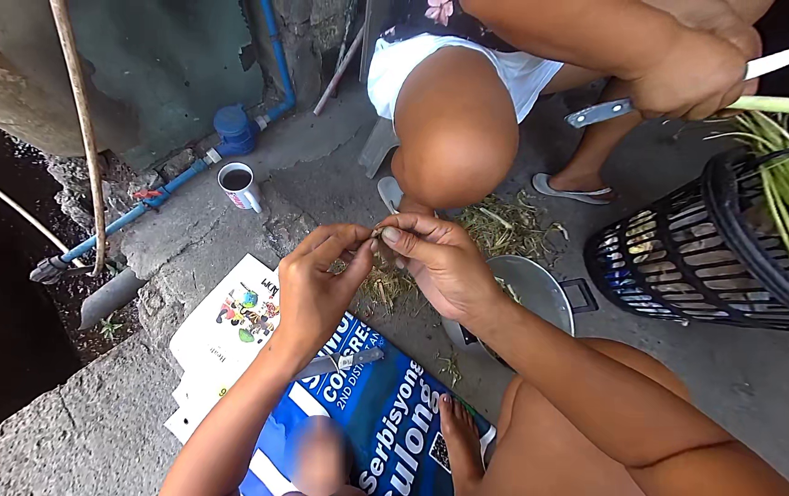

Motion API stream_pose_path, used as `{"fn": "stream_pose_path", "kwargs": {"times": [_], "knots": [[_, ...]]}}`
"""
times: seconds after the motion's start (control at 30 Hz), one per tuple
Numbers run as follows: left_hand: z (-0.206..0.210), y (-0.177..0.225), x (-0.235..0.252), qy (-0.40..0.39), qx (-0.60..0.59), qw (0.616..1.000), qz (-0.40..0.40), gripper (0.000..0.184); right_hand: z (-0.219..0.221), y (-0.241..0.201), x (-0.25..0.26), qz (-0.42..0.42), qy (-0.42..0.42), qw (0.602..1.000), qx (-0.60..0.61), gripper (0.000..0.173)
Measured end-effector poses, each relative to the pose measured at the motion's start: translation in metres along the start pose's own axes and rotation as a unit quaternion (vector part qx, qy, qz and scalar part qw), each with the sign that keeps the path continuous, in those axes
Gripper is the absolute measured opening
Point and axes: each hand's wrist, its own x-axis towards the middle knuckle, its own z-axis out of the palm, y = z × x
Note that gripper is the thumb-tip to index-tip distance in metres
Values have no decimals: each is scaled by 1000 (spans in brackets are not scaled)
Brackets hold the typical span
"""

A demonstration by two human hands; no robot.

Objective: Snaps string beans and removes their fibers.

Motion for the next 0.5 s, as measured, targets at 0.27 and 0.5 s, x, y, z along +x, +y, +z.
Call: {"fn": "stream_pose_path", "kwargs": {"times": [0.27,0.5], "knots": [[3,-4,-5,-36,22,999,0,10,-9,-13,11,54,54,986,145,19],[-2,-11,-8,-52,27,998,-2,10,-78,-61,19,-125,24,982,-138,17]]}}
